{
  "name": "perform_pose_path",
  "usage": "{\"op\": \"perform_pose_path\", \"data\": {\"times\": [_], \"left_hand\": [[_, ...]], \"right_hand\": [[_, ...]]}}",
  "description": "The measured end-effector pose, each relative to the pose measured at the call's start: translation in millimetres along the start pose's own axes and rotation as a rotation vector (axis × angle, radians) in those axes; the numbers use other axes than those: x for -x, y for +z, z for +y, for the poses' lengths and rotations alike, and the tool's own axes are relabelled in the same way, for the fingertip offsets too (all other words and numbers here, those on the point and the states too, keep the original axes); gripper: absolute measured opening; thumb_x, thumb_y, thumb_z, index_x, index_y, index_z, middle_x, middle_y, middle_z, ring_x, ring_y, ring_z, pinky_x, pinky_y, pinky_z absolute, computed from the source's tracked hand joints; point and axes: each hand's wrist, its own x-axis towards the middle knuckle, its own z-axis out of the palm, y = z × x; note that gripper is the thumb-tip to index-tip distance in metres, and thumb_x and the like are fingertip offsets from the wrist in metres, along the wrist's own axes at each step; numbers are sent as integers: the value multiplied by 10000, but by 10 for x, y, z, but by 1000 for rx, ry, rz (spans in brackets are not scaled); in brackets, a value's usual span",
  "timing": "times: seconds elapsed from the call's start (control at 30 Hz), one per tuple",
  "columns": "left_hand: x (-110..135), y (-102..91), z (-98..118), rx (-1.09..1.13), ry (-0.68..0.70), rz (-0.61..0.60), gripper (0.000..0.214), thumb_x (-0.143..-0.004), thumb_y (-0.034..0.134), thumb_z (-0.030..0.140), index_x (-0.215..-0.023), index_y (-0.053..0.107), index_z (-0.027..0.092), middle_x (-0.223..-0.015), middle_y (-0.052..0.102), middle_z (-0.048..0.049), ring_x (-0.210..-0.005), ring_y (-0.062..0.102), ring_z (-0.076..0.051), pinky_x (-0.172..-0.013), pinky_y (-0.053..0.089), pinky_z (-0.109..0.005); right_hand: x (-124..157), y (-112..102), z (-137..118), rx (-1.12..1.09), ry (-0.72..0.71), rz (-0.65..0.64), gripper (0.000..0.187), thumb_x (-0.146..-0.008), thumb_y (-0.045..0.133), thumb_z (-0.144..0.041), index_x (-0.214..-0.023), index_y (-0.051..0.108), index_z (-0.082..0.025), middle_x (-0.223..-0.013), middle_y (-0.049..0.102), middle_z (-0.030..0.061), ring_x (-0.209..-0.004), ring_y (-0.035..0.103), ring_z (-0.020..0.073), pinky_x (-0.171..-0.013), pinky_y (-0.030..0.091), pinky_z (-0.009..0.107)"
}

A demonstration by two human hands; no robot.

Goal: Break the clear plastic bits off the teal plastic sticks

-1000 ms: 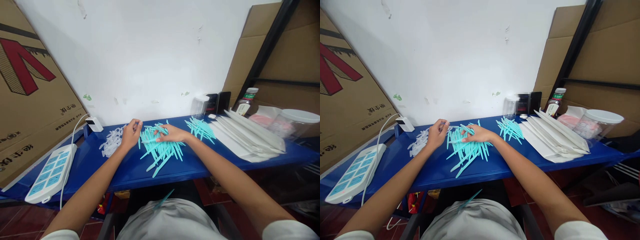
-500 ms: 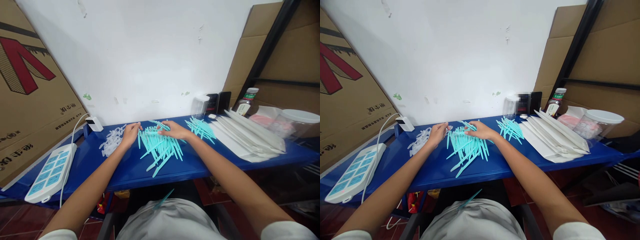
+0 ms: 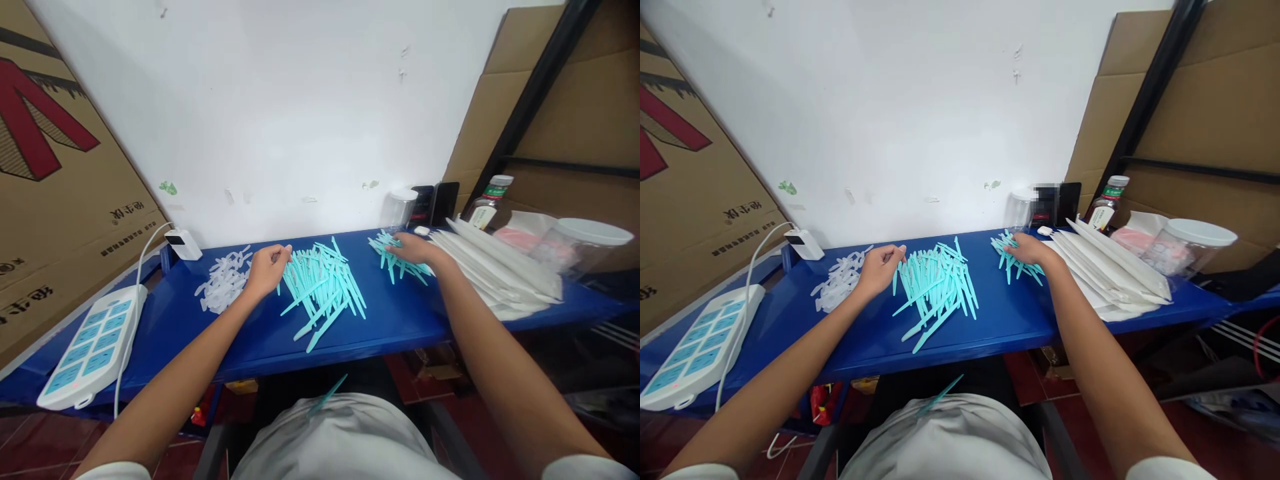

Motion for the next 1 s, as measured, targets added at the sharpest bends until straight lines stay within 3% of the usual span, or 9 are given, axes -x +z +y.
{"op": "perform_pose_path", "data": {"times": [0.1, 0.23, 0.4, 0.47, 0.57, 0.7, 0.9, 1.0], "left_hand": [[28, 20, 40, -46, 34, -3, 464, -977, 515, 486, -664, 664, 177, -504, 374, 36, -509, 370, -130, -551, 245, -296], [42, 32, 38, -97, 57, -8, 458, -979, 514, 472, -654, 651, 180, -506, 393, 33, -521, 398, -134, -568, 267, -295], [54, 32, 35, -130, 110, -29, 460, -993, 501, 469, -659, 640, 184, -519, 419, 32, -533, 423, -135, -585, 287, -294], [60, 33, 39, -143, 115, -41, 459, -994, 496, 467, -660, 637, 186, -522, 433, 28, -540, 429, -139, -589, 294, -294], [67, 36, 47, -144, 129, -56, 456, -996, 489, 462, -663, 638, 189, -531, 447, 23, -545, 428, -142, -588, 293, -294], [71, 31, 60, -135, 150, -67, 449, -996, 493, 451, -663, 643, 190, -530, 433, 25, -539, 427, -140, -592, 295, -295], [72, 17, 70, -153, 178, -73, 450, -1004, 487, 438, -656, 629, 191, -540, 433, 24, -539, 430, -139, -603, 297, -299], [73, 16, 68, -170, 184, -76, 451, -1006, 482, 441, -657, 623, 194, -549, 426, 23, -543, 418, -141, -606, 295, -301]], "right_hand": [[7, 67, 87, 75, 45, -78, 527, -963, 607, -493, -1305, 631, -93, -1333, 665, 213, -1156, 660, 332, -911, 508, 363], [5, 86, 70, 85, 85, -28, 488, -956, 637, -428, -1297, 623, -79, -1301, 676, 210, -1129, 666, 322, -878, 512, 349], [76, 91, 55, -125, 120, -30, 434, -931, 673, -343, -1277, 632, -84, -1082, 738, 170, -679, 700, 201, -683, 524, 314], [94, 106, 79, -209, 110, 6, 420, -903, 702, -321, -1246, 652, -83, -1113, 728, 179, -600, 680, 170, -661, 528, 312], [85, 134, 128, -253, 85, 102, 395, -839, 763, -316, -1164, 704, -100, -1184, 715, 185, -676, 709, 181, -721, 550, 317], [74, 134, 140, -303, 13, 176, 325, -824, 769, -337, -1047, 743, -101, -1013, 766, 145, -904, 723, 245, -829, 557, 336], [219, -22, 82, -418, 22, 333, 247, -889, 661, -341, -954, 748, -119, -965, 775, 141, -895, 716, 246, -831, 553, 348], [387, -95, 135, -266, 58, 400, 256, -891, 637, -370, -934, 747, -143, -918, 768, 122, -830, 698, 238, -759, 525, 334]]}}
